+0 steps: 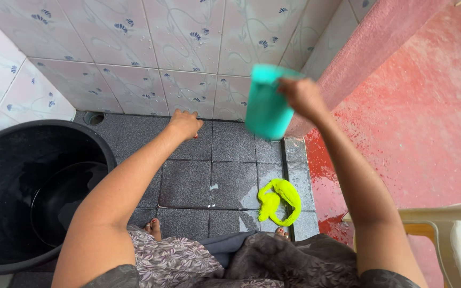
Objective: The person wipes the tiled floor and lower wall tiles with a yellow cloth, after pouring water and scrubbing.
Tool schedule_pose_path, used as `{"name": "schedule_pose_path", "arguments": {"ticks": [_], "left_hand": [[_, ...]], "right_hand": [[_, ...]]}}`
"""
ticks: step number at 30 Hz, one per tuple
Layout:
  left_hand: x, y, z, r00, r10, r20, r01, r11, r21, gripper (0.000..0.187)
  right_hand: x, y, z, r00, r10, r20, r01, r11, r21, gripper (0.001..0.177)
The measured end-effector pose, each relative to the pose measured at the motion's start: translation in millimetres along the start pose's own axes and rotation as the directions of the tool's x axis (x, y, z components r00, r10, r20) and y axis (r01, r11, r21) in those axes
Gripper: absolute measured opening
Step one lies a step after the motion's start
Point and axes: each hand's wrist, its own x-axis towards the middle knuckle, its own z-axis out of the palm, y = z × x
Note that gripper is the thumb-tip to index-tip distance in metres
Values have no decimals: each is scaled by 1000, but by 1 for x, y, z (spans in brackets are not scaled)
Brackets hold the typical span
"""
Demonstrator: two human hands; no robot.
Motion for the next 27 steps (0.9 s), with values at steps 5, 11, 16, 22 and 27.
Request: {"name": "schedule_pose_path", "arguments": {"ticks": [5, 11, 16, 22, 27], "left_hand": [[-2, -9, -3, 999, -31, 30, 33, 996, -81, 35], [-14, -34, 17, 993, 26, 116, -15, 995, -101, 40], [-11, -53, 31, 980, -74, 185, 91, 992, -83, 41], [-3, -56, 28, 980, -54, 191, 81, 988, -135, 41], [14, -48, 5, 990, -50, 135, 72, 985, -158, 42]], "right_hand": [[29, -32, -55, 944, -132, -304, 105, 989, -106, 12], [-30, 24, 60, 979, 75, 191, -14, 953, -302, 19], [-139, 37, 168, 740, 18, 672, 170, 962, -213, 23], [-194, -2, 179, 234, -76, 969, 24, 997, 72, 40], [-25, 9, 49, 735, 4, 678, 99, 989, -112, 51]]}}
